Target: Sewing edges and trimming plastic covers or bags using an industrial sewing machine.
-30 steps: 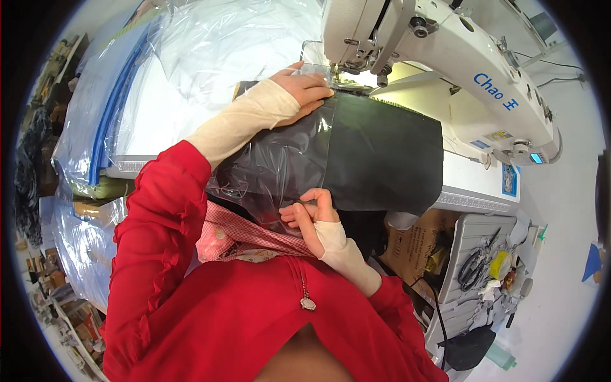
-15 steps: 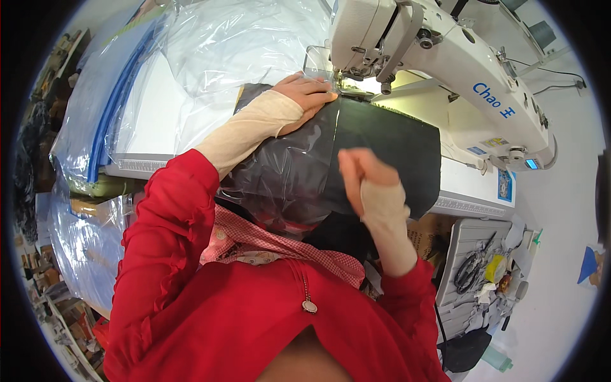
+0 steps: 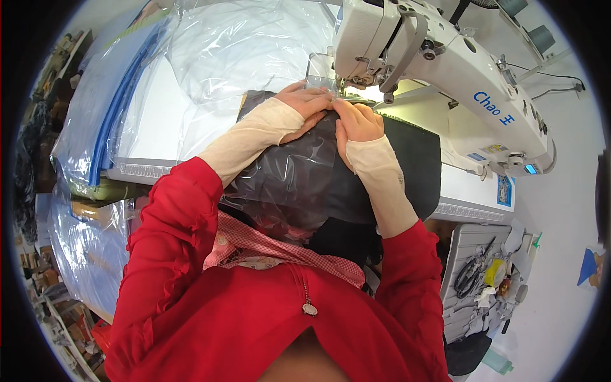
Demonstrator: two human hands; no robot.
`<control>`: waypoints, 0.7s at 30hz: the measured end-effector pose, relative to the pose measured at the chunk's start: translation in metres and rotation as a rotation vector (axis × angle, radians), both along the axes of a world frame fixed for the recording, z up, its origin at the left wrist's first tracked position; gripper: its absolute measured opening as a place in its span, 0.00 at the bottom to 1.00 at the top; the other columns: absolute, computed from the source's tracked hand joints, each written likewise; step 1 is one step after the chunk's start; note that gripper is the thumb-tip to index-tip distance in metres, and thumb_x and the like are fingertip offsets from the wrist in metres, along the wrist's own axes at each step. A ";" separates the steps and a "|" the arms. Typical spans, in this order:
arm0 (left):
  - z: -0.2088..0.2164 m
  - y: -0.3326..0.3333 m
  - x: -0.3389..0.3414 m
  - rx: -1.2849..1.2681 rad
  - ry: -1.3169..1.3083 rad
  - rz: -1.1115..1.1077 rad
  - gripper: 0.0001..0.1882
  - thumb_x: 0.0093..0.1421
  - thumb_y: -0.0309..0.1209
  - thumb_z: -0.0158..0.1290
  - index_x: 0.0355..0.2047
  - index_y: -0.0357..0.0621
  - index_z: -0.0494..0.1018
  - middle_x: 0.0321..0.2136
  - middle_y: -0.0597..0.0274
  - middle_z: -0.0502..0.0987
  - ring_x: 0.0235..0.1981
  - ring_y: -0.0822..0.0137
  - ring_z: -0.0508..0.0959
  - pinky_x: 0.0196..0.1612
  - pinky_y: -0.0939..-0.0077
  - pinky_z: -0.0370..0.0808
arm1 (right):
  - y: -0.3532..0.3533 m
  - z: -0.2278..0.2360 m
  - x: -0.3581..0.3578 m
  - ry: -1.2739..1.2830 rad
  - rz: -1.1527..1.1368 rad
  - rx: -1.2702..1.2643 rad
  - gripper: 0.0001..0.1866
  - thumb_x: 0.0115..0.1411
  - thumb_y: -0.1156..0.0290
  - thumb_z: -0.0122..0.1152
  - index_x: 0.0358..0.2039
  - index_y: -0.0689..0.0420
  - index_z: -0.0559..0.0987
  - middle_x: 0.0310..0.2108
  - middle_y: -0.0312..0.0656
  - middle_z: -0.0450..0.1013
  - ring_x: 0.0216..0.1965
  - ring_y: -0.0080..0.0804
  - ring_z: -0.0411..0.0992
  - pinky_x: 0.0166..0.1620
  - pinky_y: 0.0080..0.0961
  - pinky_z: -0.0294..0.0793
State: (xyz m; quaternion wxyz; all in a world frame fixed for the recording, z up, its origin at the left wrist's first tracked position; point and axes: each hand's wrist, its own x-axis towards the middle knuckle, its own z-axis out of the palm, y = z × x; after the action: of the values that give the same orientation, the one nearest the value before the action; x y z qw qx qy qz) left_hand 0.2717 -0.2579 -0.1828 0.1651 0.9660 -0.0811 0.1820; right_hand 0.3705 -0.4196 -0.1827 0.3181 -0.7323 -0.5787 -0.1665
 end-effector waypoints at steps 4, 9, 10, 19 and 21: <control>-0.002 0.000 0.000 -0.028 0.012 -0.003 0.12 0.58 0.28 0.46 0.43 0.44 0.66 0.47 0.58 0.70 0.53 0.59 0.66 0.59 0.56 0.55 | -0.002 -0.007 0.002 -0.130 -0.032 -0.047 0.16 0.44 0.75 0.58 0.37 0.57 0.74 0.39 0.35 0.72 0.36 0.30 0.68 0.40 0.28 0.64; 0.011 -0.003 -0.009 -0.023 -0.070 -0.031 0.12 0.53 0.25 0.49 0.39 0.42 0.68 0.43 0.55 0.72 0.46 0.57 0.71 0.50 0.62 0.66 | -0.003 -0.001 -0.002 -0.159 -0.082 -0.121 0.18 0.43 0.74 0.58 0.38 0.56 0.74 0.42 0.35 0.71 0.36 0.29 0.68 0.43 0.30 0.62; 0.017 -0.004 -0.016 -0.034 -0.059 -0.060 0.12 0.51 0.23 0.50 0.38 0.42 0.69 0.40 0.55 0.73 0.43 0.56 0.73 0.46 0.64 0.70 | -0.003 -0.001 -0.003 -0.163 -0.088 -0.136 0.18 0.43 0.74 0.58 0.39 0.56 0.73 0.42 0.35 0.71 0.36 0.29 0.68 0.43 0.30 0.62; 0.075 0.037 -0.099 0.562 -0.154 0.732 0.29 0.42 0.30 0.59 0.48 0.60 0.68 0.56 0.68 0.61 0.52 0.63 0.64 0.48 0.63 0.60 | -0.009 -0.001 -0.002 -0.162 -0.119 -0.098 0.15 0.48 0.68 0.58 0.38 0.57 0.73 0.42 0.37 0.72 0.36 0.30 0.68 0.46 0.32 0.60; 0.057 0.073 -0.120 0.613 -0.071 0.708 0.26 0.45 0.29 0.57 0.47 0.60 0.70 0.54 0.68 0.64 0.56 0.64 0.62 0.51 0.64 0.58 | -0.009 0.001 -0.006 -0.124 -0.114 -0.100 0.16 0.49 0.66 0.58 0.38 0.57 0.73 0.42 0.38 0.71 0.37 0.31 0.68 0.46 0.33 0.60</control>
State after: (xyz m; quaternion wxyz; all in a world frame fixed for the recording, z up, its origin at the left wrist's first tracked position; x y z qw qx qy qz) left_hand 0.1516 -0.1846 -0.1257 -0.2032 0.9315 0.1979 0.2279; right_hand 0.3644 -0.4283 -0.1813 0.2348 -0.7671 -0.5624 -0.2004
